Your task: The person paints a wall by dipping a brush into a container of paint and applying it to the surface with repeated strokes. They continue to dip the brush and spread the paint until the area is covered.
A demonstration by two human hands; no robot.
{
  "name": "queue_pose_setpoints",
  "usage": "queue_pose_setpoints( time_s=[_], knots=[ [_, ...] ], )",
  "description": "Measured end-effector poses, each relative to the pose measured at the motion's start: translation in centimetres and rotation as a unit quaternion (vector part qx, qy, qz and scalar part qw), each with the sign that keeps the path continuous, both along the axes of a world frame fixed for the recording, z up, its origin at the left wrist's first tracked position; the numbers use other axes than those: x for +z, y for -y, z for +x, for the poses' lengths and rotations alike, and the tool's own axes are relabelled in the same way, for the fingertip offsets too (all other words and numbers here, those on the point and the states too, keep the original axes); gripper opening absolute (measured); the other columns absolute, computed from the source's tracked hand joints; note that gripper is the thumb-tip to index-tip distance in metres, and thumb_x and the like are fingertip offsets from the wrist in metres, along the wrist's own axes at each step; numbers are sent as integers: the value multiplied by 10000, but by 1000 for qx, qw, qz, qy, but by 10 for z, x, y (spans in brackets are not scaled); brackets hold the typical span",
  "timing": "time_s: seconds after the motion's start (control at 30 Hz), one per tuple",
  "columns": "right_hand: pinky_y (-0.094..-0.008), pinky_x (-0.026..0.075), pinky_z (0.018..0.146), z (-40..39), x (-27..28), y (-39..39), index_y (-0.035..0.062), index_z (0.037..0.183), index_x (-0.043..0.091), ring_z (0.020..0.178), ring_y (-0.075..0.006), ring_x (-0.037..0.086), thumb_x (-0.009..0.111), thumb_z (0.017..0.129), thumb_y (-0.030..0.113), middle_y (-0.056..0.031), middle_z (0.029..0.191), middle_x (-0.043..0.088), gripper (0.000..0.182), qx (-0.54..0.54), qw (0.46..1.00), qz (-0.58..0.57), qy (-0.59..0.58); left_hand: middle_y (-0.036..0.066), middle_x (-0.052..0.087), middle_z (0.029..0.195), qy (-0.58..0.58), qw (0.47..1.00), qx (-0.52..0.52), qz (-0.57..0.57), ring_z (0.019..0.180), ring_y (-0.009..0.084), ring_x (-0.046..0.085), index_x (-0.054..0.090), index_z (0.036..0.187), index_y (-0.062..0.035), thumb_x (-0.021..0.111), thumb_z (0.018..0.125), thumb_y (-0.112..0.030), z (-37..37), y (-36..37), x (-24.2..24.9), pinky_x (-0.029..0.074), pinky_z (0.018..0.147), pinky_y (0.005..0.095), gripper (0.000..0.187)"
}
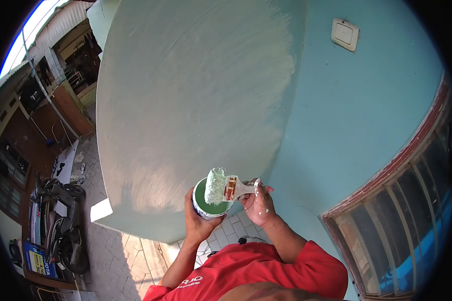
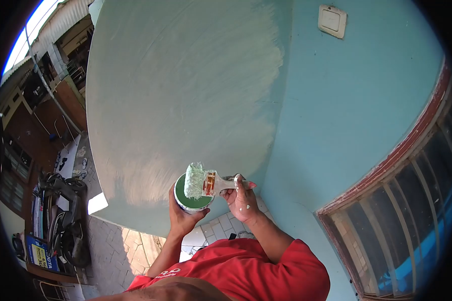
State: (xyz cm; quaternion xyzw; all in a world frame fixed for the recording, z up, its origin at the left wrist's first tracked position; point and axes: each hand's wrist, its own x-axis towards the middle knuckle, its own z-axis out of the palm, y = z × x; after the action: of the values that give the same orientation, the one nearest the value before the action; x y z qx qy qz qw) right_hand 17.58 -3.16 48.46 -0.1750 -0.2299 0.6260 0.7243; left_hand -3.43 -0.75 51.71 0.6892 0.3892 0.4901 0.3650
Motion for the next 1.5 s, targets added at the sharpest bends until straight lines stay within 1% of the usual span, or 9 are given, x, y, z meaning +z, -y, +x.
queue_pose_setpoints(
  time_s=[0.1, 0.27, 0.33, 0.5, 0.63, 0.87, 1.13, 1.37, 1.5],
  knots=[
    [-349, 546, 893, 6, 12, 4, 145, 1183, 617, 1002, -156, 655, 645, 1086, 430, -14, 1130, 694, 302, -19, 1000, -1, 18, 144, 541, 1391, -6, 1000, 1, 4, 1288, 274, 591, 384, 1521, -28, 980, 594, -44, 11, -2, 5, 493, 1102, 404, 1103],
    [-367, 577, 887, 31, 21, 3, 118, 1182, 646, 925, -206, 704, 735, 1016, 136, -51, 1043, 708, 189, -11, 1000, 1, -9, 142, 543, 1388, 10, 999, -18, -29, 1280, 271, 594, 373, 1527, -19, 978, 596, -46, 27, -11, 4, 500, 1091, 402, 1111],
    [-326, 587, 776, 42, 30, 2, 117, 1136, 664, 839, -217, 707, 730, 957, 26, -64, 997, 707, 211, -19, 1000, 7, 17, 142, 545, 1387, 18, 999, -25, -28, 1280, 273, 595, 375, 1527, -18, 977, 598, -49, 35, -17, 5, 501, 1089, 403, 1108],
    [-361, 583, 766, 77, 46, -9, 83, 1132, 626, 884, -215, 726, 759, 966, 89, -122, 999, 728, 213, -36, 998, 34, 41, 154, 558, 1392, 13, 999, -46, -5, 1278, 284, 605, 381, 1531, -17, 967, 612, -51, 56, -31, 11, 502, 1090, 408, 1091],
    [-340, 564, 737, 98, 60, -15, 97, 1041, 588, 794, -189, 739, 670, 1078, 368, -183, 960, 768, 286, -47, 997, 28, 60, 154, 575, 1382, 31, 998, -61, -14, 1272, 273, 605, 364, 1539, -14, 957, 619, -50, 76, -35, 28, 504, 1090, 404, 1095],
    [-321, 552, 730, 114, 45, -23, 39, 1195, 654, 785, -174, 694, 578, 1098, 523, -104, 987, 746, 500, -42, 996, 26, 75, 153, 588, 1373, 46, 998, -28, -17, 1270, 272, 611, 372, 1526, -23, 954, 621, -51, 89, -40, 30, 500, 1091, 391, 1076],
    [-377, 589, 755, 103, 37, -19, 25, 1254, 629, 853, -251, 766, 702, 1062, 353, -122, 1017, 749, 387, -64, 992, 17, 110, 146, 575, 1383, 36, 998, -42, -29, 1275, 273, 611, 384, 1528, -24, 949, 610, -30, 70, -45, 23, 501, 1083, 393, 1078],
    [-414, 623, 838, 73, 51, -14, 3, 1256, 668, 941, -293, 780, 671, 1071, 265, -188, 1063, 767, 321, 9, 998, -1, 58, 144, 558, 1392, 69, 995, -46, -46, 1272, 273, 604, 377, 1534, -11, 945, 606, -19, 36, -52, 18, 494, 1089, 391, 1088],
    [-394, 625, 847, 70, 48, -8, 7, 1228, 700, 974, -298, 769, 743, 971, 59, -159, 1051, 761, 265, -4, 988, -24, 155, 153, 551, 1386, 43, 997, -28, -55, 1276, 275, 592, 379, 1529, -2, 934, 595, -10, 19, -50, 16, 483, 1101, 392, 1087]
  ],
)
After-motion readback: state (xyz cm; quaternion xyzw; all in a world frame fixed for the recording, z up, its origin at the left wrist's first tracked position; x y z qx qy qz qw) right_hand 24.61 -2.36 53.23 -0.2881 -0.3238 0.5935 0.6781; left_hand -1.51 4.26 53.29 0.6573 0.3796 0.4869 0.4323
